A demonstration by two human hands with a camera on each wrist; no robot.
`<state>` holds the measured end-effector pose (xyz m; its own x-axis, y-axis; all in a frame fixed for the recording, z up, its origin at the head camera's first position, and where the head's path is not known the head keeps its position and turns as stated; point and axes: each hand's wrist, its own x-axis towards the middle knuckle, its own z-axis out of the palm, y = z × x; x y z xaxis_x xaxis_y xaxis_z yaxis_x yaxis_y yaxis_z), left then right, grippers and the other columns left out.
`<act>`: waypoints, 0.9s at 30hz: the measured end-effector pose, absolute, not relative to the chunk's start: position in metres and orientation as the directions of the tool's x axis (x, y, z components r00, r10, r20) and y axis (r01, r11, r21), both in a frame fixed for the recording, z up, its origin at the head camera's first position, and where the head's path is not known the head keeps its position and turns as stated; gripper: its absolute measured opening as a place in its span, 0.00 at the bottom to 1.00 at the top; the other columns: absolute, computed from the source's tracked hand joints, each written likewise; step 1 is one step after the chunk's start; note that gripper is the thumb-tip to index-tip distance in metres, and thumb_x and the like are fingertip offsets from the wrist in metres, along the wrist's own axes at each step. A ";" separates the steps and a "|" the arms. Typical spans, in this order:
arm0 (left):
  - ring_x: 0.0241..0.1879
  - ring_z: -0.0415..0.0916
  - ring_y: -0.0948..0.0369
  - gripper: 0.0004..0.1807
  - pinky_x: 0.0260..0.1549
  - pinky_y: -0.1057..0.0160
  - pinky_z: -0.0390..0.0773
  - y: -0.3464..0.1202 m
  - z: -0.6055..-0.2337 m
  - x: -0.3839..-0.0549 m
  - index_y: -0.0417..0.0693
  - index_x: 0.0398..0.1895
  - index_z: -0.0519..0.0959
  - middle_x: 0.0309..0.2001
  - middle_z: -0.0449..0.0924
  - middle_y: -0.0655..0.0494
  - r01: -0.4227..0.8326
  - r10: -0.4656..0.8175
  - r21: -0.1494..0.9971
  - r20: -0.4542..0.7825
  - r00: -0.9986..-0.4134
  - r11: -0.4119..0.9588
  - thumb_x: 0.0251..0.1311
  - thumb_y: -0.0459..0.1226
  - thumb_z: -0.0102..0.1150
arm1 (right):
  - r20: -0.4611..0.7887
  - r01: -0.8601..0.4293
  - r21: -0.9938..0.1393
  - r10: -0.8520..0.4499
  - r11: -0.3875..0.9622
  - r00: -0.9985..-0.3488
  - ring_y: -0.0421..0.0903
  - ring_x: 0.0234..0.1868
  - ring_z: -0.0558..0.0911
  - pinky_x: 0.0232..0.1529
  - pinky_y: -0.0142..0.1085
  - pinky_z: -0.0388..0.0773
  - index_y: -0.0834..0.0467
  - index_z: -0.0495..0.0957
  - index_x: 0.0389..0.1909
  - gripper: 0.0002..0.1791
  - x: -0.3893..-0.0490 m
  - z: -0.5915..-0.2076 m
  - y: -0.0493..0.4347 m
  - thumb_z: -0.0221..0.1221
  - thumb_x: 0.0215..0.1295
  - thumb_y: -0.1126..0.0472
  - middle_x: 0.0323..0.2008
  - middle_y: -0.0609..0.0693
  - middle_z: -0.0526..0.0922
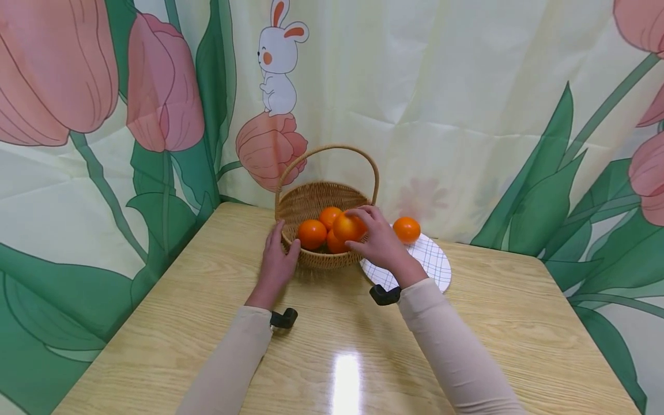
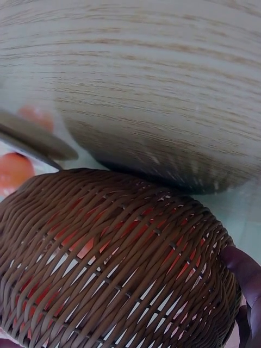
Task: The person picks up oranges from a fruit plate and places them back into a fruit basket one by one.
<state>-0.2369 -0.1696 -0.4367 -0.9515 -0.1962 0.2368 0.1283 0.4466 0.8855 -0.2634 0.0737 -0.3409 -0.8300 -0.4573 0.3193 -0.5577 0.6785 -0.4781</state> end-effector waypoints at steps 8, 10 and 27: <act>0.75 0.49 0.46 0.36 0.69 0.41 0.56 -0.169 -0.434 -0.235 0.56 0.76 0.50 0.76 0.48 0.48 0.133 -0.199 0.883 0.245 -0.949 0.450 0.68 0.50 0.48 | 0.268 -0.554 -0.476 -0.487 0.683 -0.831 0.57 0.55 0.76 0.54 0.51 0.78 0.44 0.71 0.62 0.31 -0.266 -0.346 0.066 0.69 0.56 0.54 0.64 0.53 0.64; 0.75 0.49 0.46 0.36 0.69 0.41 0.56 -0.169 -0.434 -0.235 0.57 0.76 0.50 0.76 0.48 0.48 0.133 -0.198 0.883 0.245 -0.949 0.451 0.68 0.50 0.48 | 0.258 -0.555 -0.474 -0.496 0.683 -0.829 0.57 0.55 0.75 0.55 0.51 0.77 0.44 0.71 0.62 0.31 -0.268 -0.348 0.066 0.68 0.56 0.53 0.64 0.53 0.65; 0.74 0.51 0.46 0.36 0.69 0.41 0.57 -0.168 -0.435 -0.237 0.60 0.76 0.50 0.76 0.49 0.48 0.120 -0.208 0.880 0.238 -0.949 0.459 0.67 0.51 0.47 | 0.135 -0.560 -0.436 -0.564 0.704 -0.815 0.53 0.57 0.75 0.58 0.50 0.74 0.46 0.72 0.61 0.32 -0.279 -0.343 0.054 0.68 0.55 0.47 0.61 0.51 0.74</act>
<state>-0.2365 -0.1682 -0.4354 -0.9489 -0.2077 0.2378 0.1202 0.4588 0.8804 -0.2792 0.0539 -0.3427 -0.8146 -0.5640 0.1353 -0.5601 0.7043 -0.4361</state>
